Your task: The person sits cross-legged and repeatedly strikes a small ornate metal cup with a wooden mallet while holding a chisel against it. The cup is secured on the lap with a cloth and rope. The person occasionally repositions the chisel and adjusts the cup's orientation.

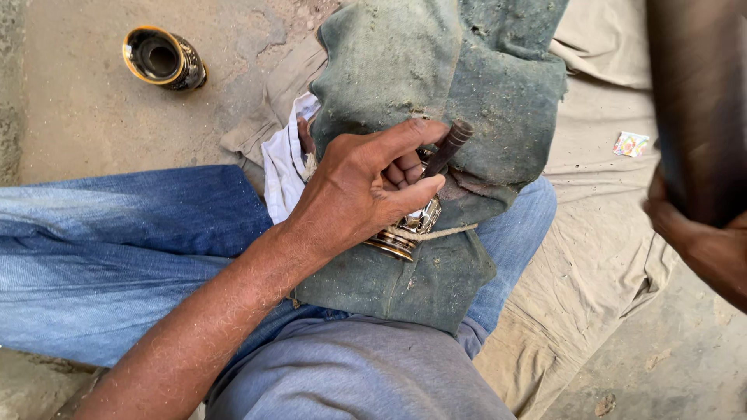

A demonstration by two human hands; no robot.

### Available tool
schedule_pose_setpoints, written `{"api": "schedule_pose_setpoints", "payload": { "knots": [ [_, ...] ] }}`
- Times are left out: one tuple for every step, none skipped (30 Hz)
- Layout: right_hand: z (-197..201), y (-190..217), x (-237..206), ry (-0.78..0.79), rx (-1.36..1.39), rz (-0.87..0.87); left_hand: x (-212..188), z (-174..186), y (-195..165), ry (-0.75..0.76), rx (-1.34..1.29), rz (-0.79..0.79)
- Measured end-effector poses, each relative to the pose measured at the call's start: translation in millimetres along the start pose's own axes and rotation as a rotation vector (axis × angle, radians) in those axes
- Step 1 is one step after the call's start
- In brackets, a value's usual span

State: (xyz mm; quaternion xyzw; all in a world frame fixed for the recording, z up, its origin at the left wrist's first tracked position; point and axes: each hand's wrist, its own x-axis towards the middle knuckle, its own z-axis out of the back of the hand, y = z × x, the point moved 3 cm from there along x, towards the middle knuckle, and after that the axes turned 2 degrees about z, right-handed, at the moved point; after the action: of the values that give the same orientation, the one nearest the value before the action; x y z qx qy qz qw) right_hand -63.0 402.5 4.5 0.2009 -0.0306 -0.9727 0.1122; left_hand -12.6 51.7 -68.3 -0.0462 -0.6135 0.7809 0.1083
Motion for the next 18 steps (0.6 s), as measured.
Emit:
{"api": "schedule_pose_setpoints", "payload": {
  "knots": [
    [-3,-1,1,0.009,0.004,0.001,0,0,0,0.008,-0.001,0.010],
    [-5,-2,4,0.010,0.009,-0.005,0,0,0,0.005,0.003,0.003],
    [-7,-3,5,0.006,0.013,-0.015,0,0,0,0.004,0.006,-0.010],
    [-14,-6,7,0.109,0.138,-0.160,0,0,-1,-0.003,0.008,-0.018],
    [-20,-9,8,0.220,0.262,-0.297,0,-1,0,-0.004,0.006,-0.014],
    [-25,-12,6,0.334,0.386,-0.430,0,0,0,-0.007,0.006,-0.007],
    [-21,-9,9,0.221,0.251,-0.235,0,0,0,-0.008,0.008,0.001],
    [-13,-7,7,0.103,0.119,-0.045,-1,-1,0,-0.008,0.006,0.006],
    [-5,-5,4,-0.025,-0.010,0.138,-1,-1,0,-0.001,0.006,0.001],
    [-2,-8,1,-0.033,-0.003,0.127,0,-1,0,0.004,0.005,-0.008],
    [0,-12,-2,-0.033,0.002,0.121,0,-1,-1,0.015,0.014,-0.014],
    [0,-14,-4,-0.027,0.006,0.123,0,-1,-1,0.019,0.023,-0.013],
    [0,-15,-7,-0.020,0.012,0.127,0,0,-1,0.022,0.035,-0.010],
    [-2,-15,-8,-0.009,0.010,0.146,-1,1,-2,0.019,0.027,-0.010],
    [-4,-15,-9,0.009,0.031,0.107,-2,1,-3,0.020,0.019,-0.017],
    [-7,-17,-10,0.029,0.094,0.005,-1,2,-3,0.026,0.014,-0.035],
    [-10,-18,-12,0.047,0.172,-0.127,0,3,-3,0.045,-0.002,-0.044],
    [-15,-22,-14,0.095,0.313,-0.330,-1,5,-3,0.056,-0.023,-0.040]
  ]
}}
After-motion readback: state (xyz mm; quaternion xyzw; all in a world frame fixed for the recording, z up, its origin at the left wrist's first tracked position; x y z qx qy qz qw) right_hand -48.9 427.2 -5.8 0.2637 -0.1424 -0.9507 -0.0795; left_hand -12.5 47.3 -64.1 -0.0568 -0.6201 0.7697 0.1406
